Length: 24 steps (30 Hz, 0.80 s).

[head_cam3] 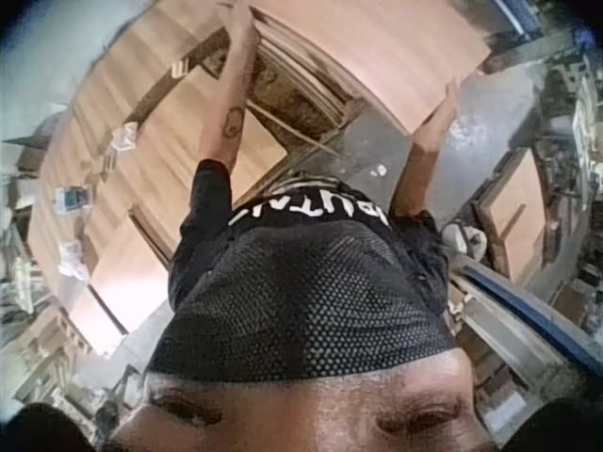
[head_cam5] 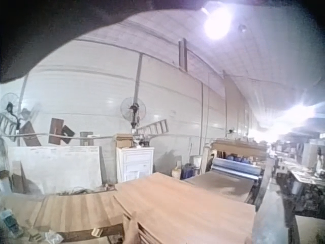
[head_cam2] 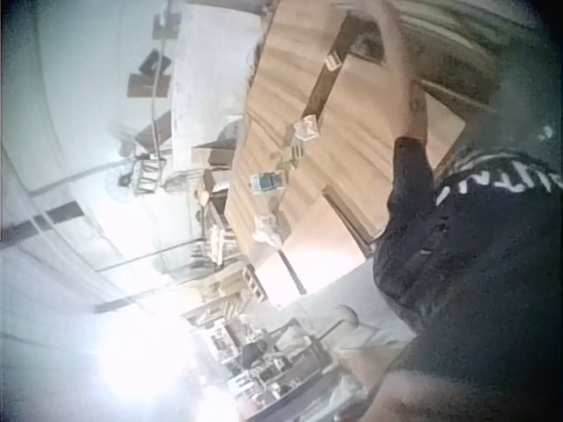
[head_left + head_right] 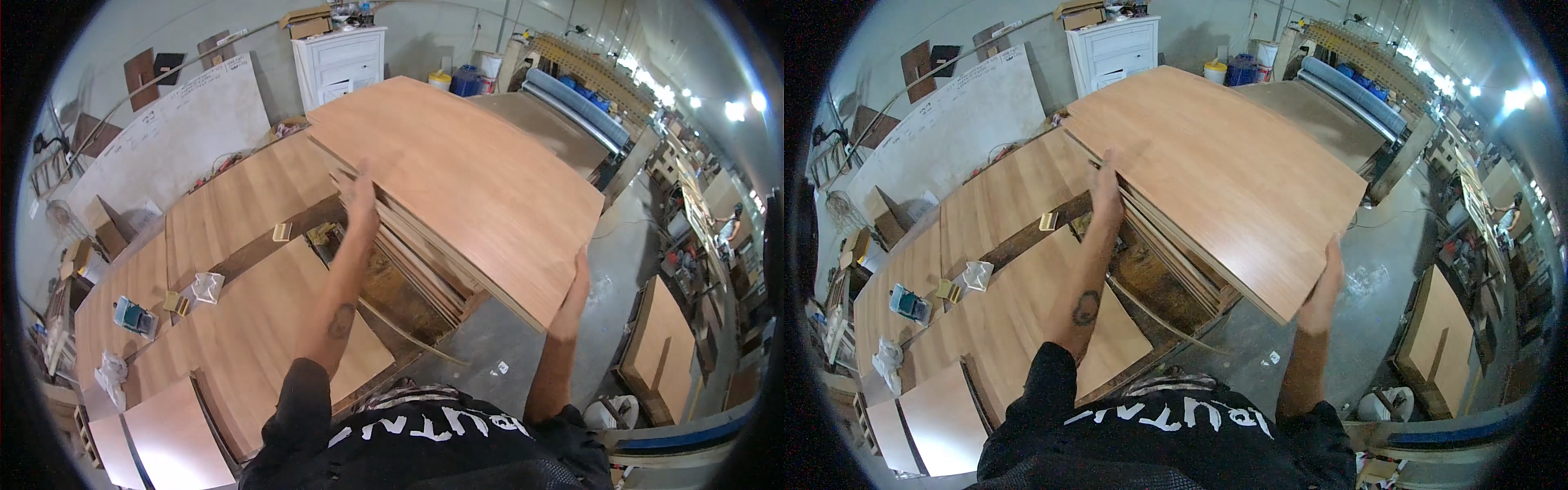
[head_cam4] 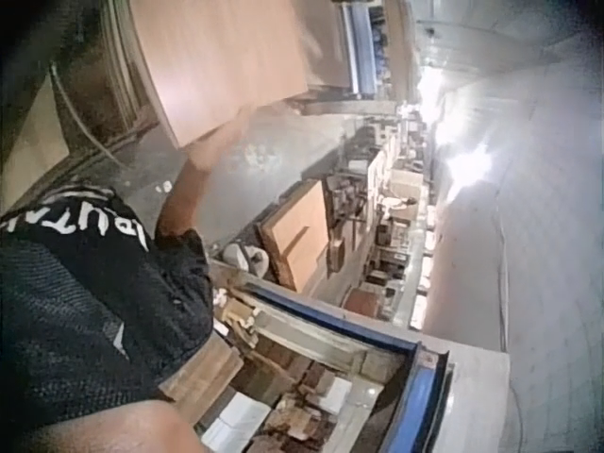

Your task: The person picks up wooden panels from a table, aligns thin wooden strips along the edges, and secures them using a pneumatic nail gun. They move each finished panel to a stack on the side.

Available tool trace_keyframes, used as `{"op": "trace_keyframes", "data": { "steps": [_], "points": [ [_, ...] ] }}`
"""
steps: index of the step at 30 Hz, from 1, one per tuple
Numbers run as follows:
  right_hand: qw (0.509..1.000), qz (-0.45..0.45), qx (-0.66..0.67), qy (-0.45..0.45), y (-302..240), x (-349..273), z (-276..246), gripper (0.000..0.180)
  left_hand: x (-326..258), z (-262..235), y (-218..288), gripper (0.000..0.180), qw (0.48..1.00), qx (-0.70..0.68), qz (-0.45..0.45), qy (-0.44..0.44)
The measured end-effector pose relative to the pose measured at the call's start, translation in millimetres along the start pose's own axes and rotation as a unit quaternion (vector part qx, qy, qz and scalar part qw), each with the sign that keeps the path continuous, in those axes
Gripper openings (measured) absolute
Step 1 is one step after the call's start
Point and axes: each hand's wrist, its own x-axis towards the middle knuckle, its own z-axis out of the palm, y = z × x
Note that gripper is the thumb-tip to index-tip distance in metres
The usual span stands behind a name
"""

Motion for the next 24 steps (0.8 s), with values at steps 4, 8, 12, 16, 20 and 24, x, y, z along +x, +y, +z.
{"op": "trace_keyframes", "data": {
  "steps": [4, 8, 12, 16, 20, 24],
  "points": [
    [0.999, -0.025, 0.019, 0.005, 24.9, 33.1, 2.4, 0.058, -66.9, 57.5, 24.0, 0.089, 0.977, 0.198, 0.046, 0.07],
    [0.995, -0.082, -0.05, 0.023, 38.6, 50.8, 11.3, 0.064, -66.6, 67.6, 44.7, 0.091, 0.993, 0.113, -0.022, 0.032],
    [0.997, -0.057, -0.001, -0.058, 32.8, 62.4, 19.8, 0.061, -21.3, 49.5, 5.0, 0.093, 0.989, 0.129, 0.065, 0.044],
    [0.991, -0.086, -0.076, -0.063, 35.7, 90.3, 0.7, 0.054, 15.2, 32.0, -1.7, 0.054, 0.998, 0.046, 0.029, 0.039],
    [0.983, -0.059, -0.132, -0.11, 25.4, 119.2, -13.7, 0.05, -9.0, 35.9, 22.6, 0.034, 0.998, -0.053, -0.042, -0.007],
    [0.963, -0.054, -0.255, -0.072, 1.3, 166.0, -8.2, 0.048, -76.1, 45.5, 36.8, 0.036, 0.997, -0.003, -0.077, 0.018]
  ]
}}
